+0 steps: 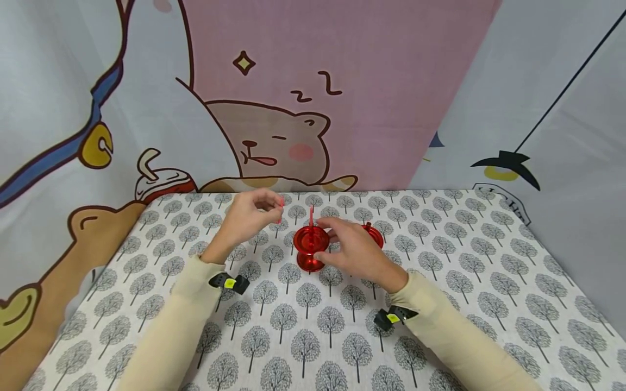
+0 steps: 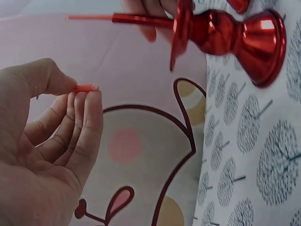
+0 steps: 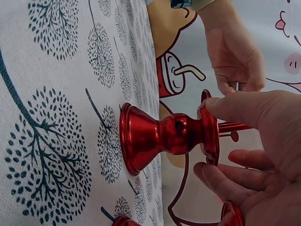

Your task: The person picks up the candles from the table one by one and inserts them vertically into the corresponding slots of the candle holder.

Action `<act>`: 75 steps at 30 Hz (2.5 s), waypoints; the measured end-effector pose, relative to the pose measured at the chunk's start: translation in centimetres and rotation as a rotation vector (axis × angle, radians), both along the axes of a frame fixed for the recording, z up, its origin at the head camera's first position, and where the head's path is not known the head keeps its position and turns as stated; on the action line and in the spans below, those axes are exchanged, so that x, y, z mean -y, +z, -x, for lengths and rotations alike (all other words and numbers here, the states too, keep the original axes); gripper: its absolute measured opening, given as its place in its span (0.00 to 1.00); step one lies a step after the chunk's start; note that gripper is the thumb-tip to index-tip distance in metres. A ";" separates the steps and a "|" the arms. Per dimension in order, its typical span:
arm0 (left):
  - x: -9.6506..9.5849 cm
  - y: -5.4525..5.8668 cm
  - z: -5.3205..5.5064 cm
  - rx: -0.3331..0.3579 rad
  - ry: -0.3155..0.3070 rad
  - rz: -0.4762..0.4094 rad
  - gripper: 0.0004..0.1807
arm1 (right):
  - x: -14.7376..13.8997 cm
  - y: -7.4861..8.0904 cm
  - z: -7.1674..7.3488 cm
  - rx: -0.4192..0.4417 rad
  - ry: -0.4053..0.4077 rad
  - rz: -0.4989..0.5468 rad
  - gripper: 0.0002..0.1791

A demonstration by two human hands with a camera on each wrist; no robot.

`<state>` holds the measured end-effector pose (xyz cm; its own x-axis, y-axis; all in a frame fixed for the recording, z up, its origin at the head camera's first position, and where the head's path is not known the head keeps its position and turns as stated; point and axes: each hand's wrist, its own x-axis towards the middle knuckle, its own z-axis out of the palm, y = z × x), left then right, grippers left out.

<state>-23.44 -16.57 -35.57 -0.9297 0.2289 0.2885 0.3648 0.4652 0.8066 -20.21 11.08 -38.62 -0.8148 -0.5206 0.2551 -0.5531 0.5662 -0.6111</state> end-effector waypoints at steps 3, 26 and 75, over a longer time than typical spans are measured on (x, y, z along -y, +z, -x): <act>-0.5 0.4 -0.4 -0.031 -0.014 -0.034 0.05 | -0.1 0.0 0.0 0.006 0.005 0.005 0.40; -5.7 3.9 -3.0 -0.169 -0.168 -0.255 0.06 | -6.6 4.5 -1.0 -0.185 -0.023 0.232 0.31; -14.9 -0.3 -1.5 -0.180 -0.311 -0.259 0.08 | -10.8 -1.3 2.3 0.274 0.077 0.160 0.42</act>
<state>-21.90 -1.65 -35.85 -0.7577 0.3890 0.5240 0.6007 0.1018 0.7929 -22.52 21.89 -39.95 -0.8241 -0.5546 0.1154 -0.3934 0.4137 -0.8211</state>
